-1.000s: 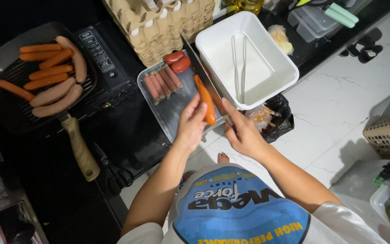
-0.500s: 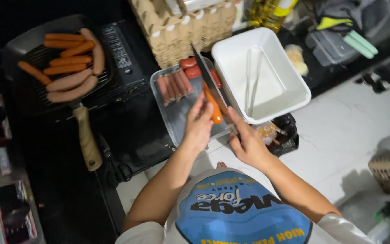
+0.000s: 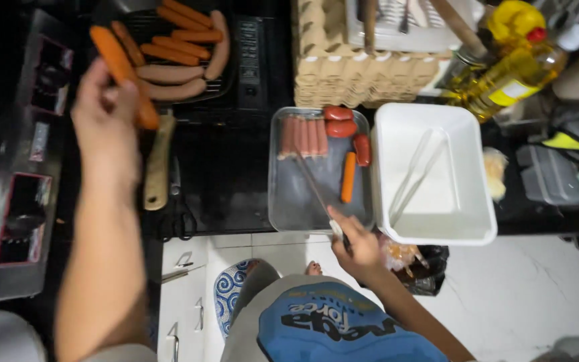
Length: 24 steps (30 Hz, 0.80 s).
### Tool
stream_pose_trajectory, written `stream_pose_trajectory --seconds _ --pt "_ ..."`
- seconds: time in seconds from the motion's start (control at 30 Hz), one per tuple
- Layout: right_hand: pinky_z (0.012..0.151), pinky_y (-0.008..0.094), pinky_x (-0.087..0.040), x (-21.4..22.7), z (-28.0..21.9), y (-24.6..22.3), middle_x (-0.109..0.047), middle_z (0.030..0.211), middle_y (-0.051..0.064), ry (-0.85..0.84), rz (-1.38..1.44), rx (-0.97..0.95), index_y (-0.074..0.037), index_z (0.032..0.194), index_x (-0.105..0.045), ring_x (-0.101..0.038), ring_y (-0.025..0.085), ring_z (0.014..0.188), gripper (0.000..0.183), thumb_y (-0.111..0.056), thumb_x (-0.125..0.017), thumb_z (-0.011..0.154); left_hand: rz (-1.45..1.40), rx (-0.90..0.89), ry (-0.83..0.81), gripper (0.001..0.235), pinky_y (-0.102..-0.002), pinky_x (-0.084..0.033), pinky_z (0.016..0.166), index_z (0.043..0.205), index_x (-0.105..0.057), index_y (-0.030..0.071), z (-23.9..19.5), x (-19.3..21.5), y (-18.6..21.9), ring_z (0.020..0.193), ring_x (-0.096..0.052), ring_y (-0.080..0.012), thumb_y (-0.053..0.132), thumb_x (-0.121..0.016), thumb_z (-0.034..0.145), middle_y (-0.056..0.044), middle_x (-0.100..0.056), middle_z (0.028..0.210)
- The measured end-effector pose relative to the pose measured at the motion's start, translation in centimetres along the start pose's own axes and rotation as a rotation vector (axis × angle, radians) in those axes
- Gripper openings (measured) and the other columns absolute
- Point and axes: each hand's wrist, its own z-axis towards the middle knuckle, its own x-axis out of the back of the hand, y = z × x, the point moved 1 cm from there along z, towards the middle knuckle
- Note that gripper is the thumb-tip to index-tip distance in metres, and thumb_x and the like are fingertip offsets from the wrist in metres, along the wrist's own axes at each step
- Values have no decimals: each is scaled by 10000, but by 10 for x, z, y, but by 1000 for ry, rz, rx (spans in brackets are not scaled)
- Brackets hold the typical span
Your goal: Cutting sausages with scissors and a knife and placing them on a grill pan
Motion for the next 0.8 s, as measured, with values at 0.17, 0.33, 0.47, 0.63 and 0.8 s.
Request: stream_pose_trajectory --seconds 0.17,0.33,0.47,0.63,0.8 --pt "679 341 -575 -33 -7 25 -727 1272 75 206 -205 190 -227 1461 -562 -740 200 879 577 -177 -622 890 426 -135 -5 423 -312 -569 722 1315 -639 102 136 41 -123 904 -701 -161 150 -712 901 -66 -755 1099" --pt "1001 528 -368 -51 -8 9 -716 1196 124 137 -185 -110 -235 1488 -517 -710 308 919 665 -126 -617 839 1117 183 -250 495 -484 -465 979 1410 -560 104 192 13 -120 1196 -551 -434 408 -406 1050 -250 -602 1298" --pt "747 415 -572 -64 -20 -13 -756 1020 132 89 -177 -465 -314 1517 -481 -745 347 783 755 -190 -618 785 1258 247 -265 505 -497 -534 876 1259 -624 8 220 -12 -107 1224 -461 -378 459 -502 1069 -177 -485 1346" --pt "856 404 -553 -81 -25 -49 -656 1329 84 192 -103 -611 -274 1511 -499 -693 324 1074 746 -145 -623 787 1304 215 -323 359 -486 -556 761 1149 -683 98 273 -26 -147 1037 -623 -364 414 -584 1014 -153 -658 1146" --pt "839 380 -552 -81 -18 -82 -676 1305 107 268 -80 -692 -218 1496 -529 -708 301 1036 710 -114 -634 803 1185 59 -208 296 -537 -589 746 1076 -707 39 294 -35 -182 962 -714 -434 257 -639 888 -199 -727 1085"
